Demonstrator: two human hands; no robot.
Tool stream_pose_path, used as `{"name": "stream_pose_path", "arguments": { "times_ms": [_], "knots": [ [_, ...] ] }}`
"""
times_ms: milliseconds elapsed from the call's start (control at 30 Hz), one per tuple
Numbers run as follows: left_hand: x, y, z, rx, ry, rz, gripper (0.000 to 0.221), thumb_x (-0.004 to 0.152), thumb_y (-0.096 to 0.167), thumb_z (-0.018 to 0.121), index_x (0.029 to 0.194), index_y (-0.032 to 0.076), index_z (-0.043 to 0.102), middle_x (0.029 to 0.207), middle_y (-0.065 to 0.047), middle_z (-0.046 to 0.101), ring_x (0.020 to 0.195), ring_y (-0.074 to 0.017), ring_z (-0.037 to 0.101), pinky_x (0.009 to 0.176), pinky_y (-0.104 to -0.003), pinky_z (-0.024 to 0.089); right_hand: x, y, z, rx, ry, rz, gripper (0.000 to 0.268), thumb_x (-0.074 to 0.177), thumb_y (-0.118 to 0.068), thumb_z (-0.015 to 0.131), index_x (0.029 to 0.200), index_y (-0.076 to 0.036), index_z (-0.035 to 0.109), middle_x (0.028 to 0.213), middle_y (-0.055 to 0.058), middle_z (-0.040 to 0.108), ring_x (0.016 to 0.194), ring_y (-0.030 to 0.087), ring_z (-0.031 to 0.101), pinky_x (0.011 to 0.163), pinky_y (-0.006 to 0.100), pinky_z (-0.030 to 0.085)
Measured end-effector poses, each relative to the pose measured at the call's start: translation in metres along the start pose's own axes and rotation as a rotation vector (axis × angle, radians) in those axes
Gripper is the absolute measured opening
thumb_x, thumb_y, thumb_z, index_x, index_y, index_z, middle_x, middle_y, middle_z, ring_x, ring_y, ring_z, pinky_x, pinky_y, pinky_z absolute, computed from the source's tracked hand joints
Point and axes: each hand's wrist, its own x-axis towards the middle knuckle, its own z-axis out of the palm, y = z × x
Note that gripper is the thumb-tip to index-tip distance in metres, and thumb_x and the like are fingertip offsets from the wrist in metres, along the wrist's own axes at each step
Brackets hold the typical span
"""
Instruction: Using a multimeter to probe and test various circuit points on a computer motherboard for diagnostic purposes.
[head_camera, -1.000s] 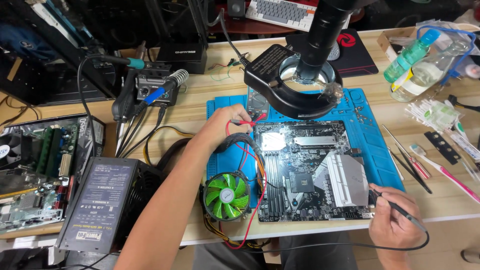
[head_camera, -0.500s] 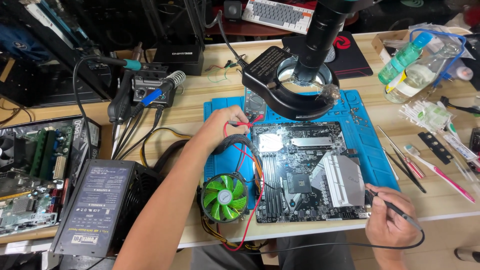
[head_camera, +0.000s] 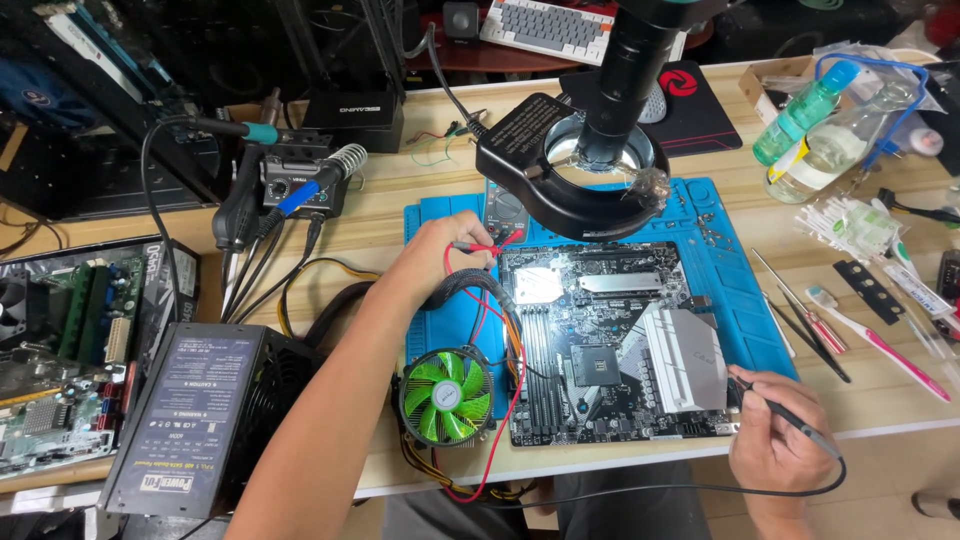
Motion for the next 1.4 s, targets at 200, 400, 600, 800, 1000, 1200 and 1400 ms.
{"name": "stream_pose_path", "arguments": {
  "times_ms": [200,400,600,800,1000,1200,1400],
  "knots": [
    [0.003,-0.005,0.001,-0.014,-0.008,0.009,0.021,0.09,0.033,0.084,0.108,0.026,0.078,0.102,-0.001,0.082,0.094,-0.0195,0.074,0.079,-0.035,0.053,0.001,-0.001,-0.001,-0.006,-0.001,0.003,0.012,0.117,0.005,0.058,0.125,0.013,0.057,0.118,0.037,0.065,0.105,0.047,0.077,0.1,0.054,0.07],
    [-0.016,0.016,-0.009,-0.072,-0.04,-0.018,0.018,0.091,0.028,0.079,0.108,0.022,0.077,0.099,0.0,0.086,0.096,-0.0171,0.079,0.084,-0.032,0.055,0.004,-0.014,0.001,0.034,0.031,0.029,0.014,0.115,0.003,0.059,0.123,0.015,0.056,0.118,0.038,0.064,0.107,0.049,0.077,0.101,0.054,0.07],
    [-0.043,0.033,-0.025,-0.041,0.053,0.044,0.016,0.092,0.03,0.072,0.106,0.023,0.072,0.084,0.002,0.075,0.08,-0.0157,0.064,0.077,-0.032,0.046,0.001,-0.06,-0.017,-0.232,0.111,-0.098,0.017,0.105,0.02,0.079,0.114,0.014,0.066,0.129,0.037,0.066,0.121,0.051,0.076,0.108,0.053,0.064],
    [-0.089,0.007,-0.024,0.091,0.408,0.535,0.021,0.107,0.014,0.06,0.125,0.017,0.071,0.104,-0.004,0.078,0.096,-0.0258,0.071,0.106,-0.05,0.046,-0.063,-0.108,-0.028,-0.119,-0.149,0.559,0.044,0.066,-0.005,0.09,0.106,-0.01,0.072,0.116,0.006,0.075,0.118,0.023,0.076,0.099,0.037,0.064],
    [-0.131,-0.004,-0.032,0.11,0.605,0.695,0.07,0.1,-0.018,0.043,0.159,0.016,0.06,0.145,-0.016,0.076,0.124,-0.0357,0.08,0.086,-0.034,0.06,-0.052,-0.165,0.017,0.034,-0.376,0.062,0.018,0.08,-0.035,0.09,0.086,-0.021,0.08,0.082,-0.008,0.086,0.081,0.013,0.086,0.103,0.041,0.069],
    [-0.151,0.022,-0.008,-0.289,0.637,0.845,0.046,0.107,-0.012,0.068,0.15,0.005,0.061,0.156,-0.023,0.067,0.096,-0.0187,0.082,0.093,-0.029,0.074,-0.036,-0.18,0.023,0.112,-0.538,-0.054,0.04,0.096,-0.037,0.08,0.133,-0.022,0.077,0.132,0.0,0.086,0.12,0.025,0.086,0.108,0.045,0.069],
    [-0.131,0.059,0.043,-1.091,0.766,0.592,0.035,0.104,-0.009,0.066,0.105,0.013,0.039,0.122,-0.028,0.073,0.103,-0.043,0.085,0.085,-0.037,0.073,-0.014,-0.194,0.008,0.242,-0.542,0.267,0.051,0.088,-0.014,0.074,0.139,-0.015,0.079,0.143,0.007,0.084,0.102,0.009,0.084,0.088,0.029,0.059]
  ]
}}
